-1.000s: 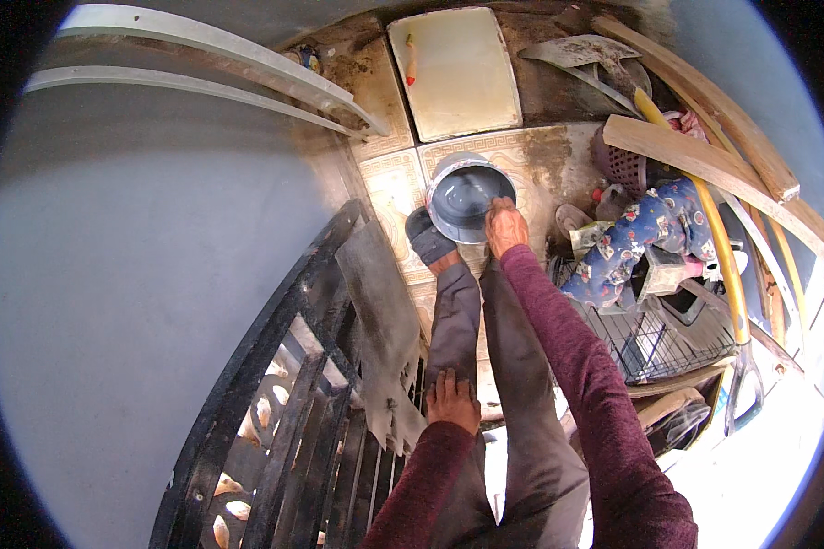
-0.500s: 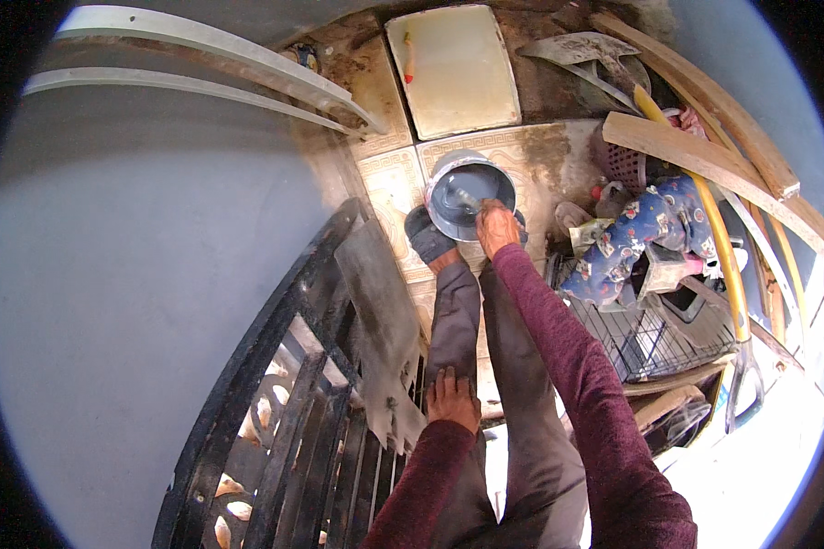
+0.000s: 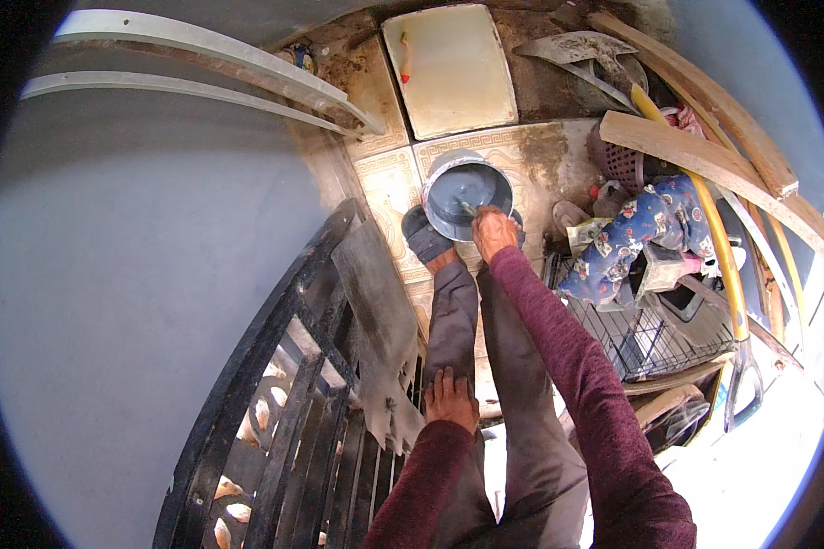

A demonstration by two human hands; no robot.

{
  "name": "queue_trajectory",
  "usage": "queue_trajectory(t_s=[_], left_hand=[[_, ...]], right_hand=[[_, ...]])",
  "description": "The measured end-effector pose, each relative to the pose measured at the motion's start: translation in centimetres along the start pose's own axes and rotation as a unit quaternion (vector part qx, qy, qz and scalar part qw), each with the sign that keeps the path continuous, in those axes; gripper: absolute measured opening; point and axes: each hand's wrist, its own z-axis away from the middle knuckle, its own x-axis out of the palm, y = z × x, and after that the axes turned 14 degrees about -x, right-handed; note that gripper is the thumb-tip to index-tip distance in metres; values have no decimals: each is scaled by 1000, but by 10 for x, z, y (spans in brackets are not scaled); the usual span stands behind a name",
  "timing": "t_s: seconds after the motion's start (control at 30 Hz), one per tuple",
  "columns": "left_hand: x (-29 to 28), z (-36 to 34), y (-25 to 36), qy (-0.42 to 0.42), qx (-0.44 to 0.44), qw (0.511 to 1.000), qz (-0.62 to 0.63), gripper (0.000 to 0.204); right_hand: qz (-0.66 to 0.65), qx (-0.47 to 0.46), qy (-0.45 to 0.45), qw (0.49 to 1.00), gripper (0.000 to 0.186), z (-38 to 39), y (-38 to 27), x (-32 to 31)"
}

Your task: The person adds water from a tap into a bucket containing grey paint and stirs the mixture with a brush.

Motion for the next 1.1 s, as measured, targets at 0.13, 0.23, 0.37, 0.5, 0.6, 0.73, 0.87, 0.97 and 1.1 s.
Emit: queue_trajectory(t_s=[0.13, 0.23, 0.37, 0.5, 0.6, 0.73, 0.87, 0.97, 1.1], left_hand=[[1, 0, -1, 14, -1, 1000, -3, 46], [7, 1, -5, 23, -3, 1000, 1, 44], [-1, -3, 0, 11, 1, 1000, -18, 48], [-2, 0, -2, 5, -4, 999, -47, 52], [0, -1, 0, 25, 12, 1000, -10, 47], [-2, 0, 2, 29, 11, 999, -18, 47], [-3, -1, 2, -4, -2, 999, -34, 52], [-2, 0, -1, -31, -7, 998, -49, 55], [-1, -25, 7, -32, -42, 998, 20, 56]], right_hand=[[-18, 52, 116, 992, 19, -10, 5, -12], [-13, 11, -10, 1000, 21, -8, -7, -12], [-15, -22, 99, 995, 19, -16, 16, -2], [59, 26, 55, 996, 15, -10, 7, -2], [59, -35, 20, 997, 14, 9, 8, 8], [-72, 22, 22, 997, 13, 5, 0, 13], [-46, -40, 151, 987, 18, -16, 11, 4], [84, -59, 112, 988, 25, -20, 12, -11], [137, -33, 13, 990, 21, -2, 13, -9]])
